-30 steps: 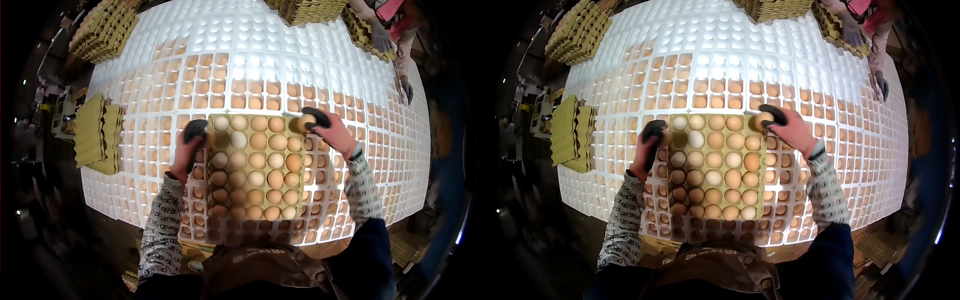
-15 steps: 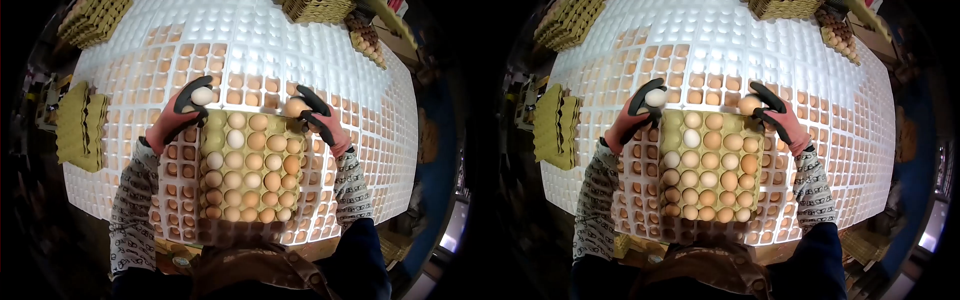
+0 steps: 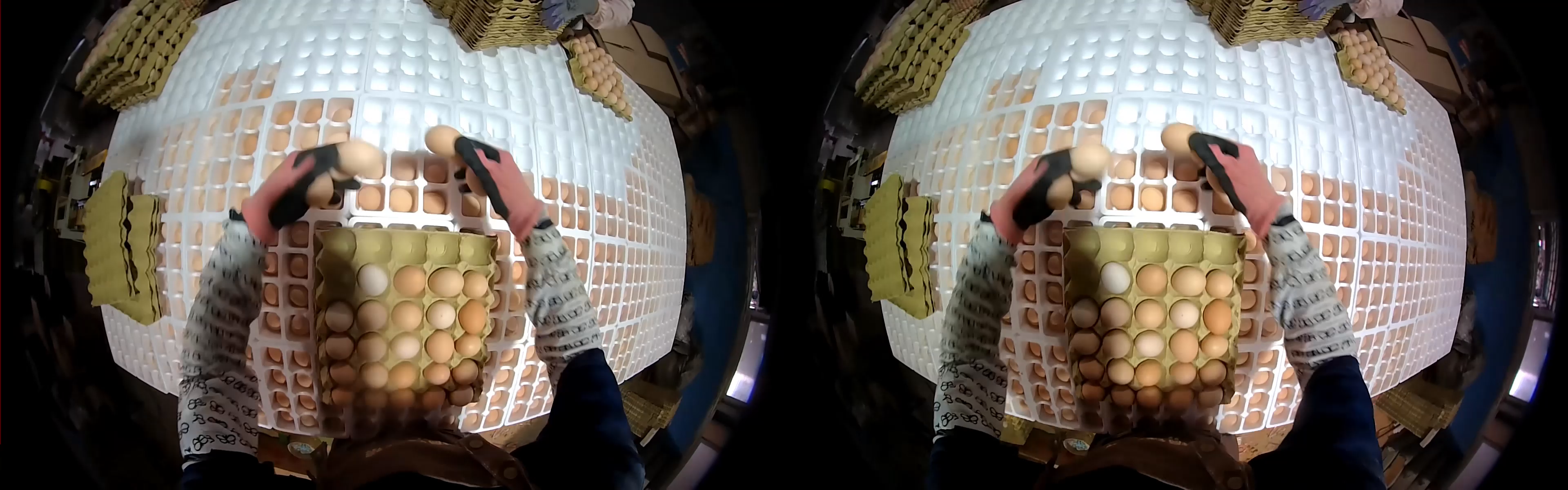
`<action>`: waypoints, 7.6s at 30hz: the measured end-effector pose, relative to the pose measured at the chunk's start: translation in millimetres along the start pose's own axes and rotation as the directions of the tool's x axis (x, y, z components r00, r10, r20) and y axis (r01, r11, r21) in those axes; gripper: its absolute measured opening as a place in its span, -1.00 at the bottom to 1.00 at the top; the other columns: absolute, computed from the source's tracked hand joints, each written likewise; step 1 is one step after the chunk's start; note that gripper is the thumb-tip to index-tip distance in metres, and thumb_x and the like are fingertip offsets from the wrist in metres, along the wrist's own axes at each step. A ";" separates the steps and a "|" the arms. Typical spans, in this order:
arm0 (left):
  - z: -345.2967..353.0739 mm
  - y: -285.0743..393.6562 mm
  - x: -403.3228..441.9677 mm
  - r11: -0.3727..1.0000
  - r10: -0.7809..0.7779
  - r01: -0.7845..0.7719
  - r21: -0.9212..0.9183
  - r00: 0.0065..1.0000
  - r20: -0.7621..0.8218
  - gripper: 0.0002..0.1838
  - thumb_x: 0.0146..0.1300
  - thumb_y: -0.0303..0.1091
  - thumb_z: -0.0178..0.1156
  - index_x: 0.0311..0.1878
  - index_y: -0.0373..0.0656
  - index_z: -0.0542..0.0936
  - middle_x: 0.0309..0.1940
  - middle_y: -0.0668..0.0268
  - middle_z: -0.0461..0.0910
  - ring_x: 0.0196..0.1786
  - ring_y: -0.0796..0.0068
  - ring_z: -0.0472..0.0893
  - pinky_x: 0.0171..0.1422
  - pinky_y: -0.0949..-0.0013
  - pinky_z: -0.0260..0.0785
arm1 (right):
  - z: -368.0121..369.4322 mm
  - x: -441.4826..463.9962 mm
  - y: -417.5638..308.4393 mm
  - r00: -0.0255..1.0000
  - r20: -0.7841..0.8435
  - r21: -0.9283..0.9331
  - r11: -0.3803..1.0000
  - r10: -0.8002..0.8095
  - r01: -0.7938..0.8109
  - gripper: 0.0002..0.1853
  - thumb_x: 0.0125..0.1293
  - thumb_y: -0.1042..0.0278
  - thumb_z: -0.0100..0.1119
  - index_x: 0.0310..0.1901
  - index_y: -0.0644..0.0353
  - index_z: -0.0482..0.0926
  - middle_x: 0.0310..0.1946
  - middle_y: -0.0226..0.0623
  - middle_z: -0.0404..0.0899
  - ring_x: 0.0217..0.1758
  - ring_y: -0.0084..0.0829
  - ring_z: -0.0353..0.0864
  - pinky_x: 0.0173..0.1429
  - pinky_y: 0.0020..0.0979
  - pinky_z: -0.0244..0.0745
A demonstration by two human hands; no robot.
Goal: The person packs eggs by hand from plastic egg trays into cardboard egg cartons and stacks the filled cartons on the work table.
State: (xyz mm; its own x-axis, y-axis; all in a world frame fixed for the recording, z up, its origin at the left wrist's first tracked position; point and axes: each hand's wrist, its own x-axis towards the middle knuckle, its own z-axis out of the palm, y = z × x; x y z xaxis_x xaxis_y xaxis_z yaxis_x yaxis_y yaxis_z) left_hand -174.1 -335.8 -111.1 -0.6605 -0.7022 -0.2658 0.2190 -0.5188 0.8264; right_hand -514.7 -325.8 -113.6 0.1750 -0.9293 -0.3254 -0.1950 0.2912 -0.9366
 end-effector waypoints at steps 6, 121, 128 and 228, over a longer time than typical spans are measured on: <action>-28.6 -22.1 85.4 0.938 0.057 0.021 0.345 0.975 -0.215 -0.48 0.50 -0.09 0.00 0.37 -0.19 0.31 0.11 0.29 0.54 0.12 0.41 0.60 0.14 0.45 0.44 | 17.7 85.9 17.7 0.985 -0.121 -0.687 0.727 -0.120 0.004 -0.57 0.28 0.03 0.26 0.03 0.19 0.64 -0.10 -0.14 0.63 -0.10 -0.21 0.65 0.03 -0.29 0.54; 188.0 -93.7 -33.1 0.055 0.255 -0.342 0.938 0.913 0.318 -0.50 0.20 -0.17 0.24 0.21 -0.13 0.52 -0.24 0.26 0.47 0.01 0.26 0.49 0.27 0.23 0.34 | -18.2 -170.9 37.3 0.893 0.215 -0.518 0.729 -0.396 0.448 -0.41 0.32 0.30 0.16 0.38 0.09 0.31 0.24 -0.10 0.47 0.15 -0.21 0.57 0.19 -0.29 0.46; 163.2 -90.4 -78.6 0.642 0.246 -0.172 0.747 0.969 0.013 -0.67 0.12 -0.21 0.32 -0.16 -0.24 0.58 -0.22 0.21 0.53 -0.29 0.28 0.62 -0.12 0.28 0.49 | -16.0 -215.8 40.1 0.999 -0.048 -0.220 0.975 0.006 -0.017 -0.58 0.39 0.06 0.08 0.11 0.17 0.59 -0.09 -0.27 0.68 -0.06 -0.34 0.66 0.07 -0.33 0.50; 158.2 -119.6 -208.1 0.473 0.453 -0.197 0.859 0.890 -0.045 -0.44 0.02 -0.33 0.46 0.14 -0.11 0.54 0.22 0.17 0.43 0.17 0.24 0.53 0.12 0.28 0.48 | 64.6 -277.4 12.0 0.965 0.233 -0.533 0.815 -0.117 0.227 -0.50 0.13 0.24 0.41 0.12 0.14 0.58 0.19 -0.25 0.48 0.10 -0.35 0.57 0.13 -0.36 0.49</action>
State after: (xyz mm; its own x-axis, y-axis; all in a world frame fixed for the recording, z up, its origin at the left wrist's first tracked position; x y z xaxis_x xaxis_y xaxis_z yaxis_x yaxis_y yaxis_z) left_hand -176.4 -50.5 -76.1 -0.4562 -0.8824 0.1154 -0.3830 0.3118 0.8695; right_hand -503.2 -49.9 -43.0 0.4165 -0.8783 -0.2349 -0.6335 -0.0951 -0.7679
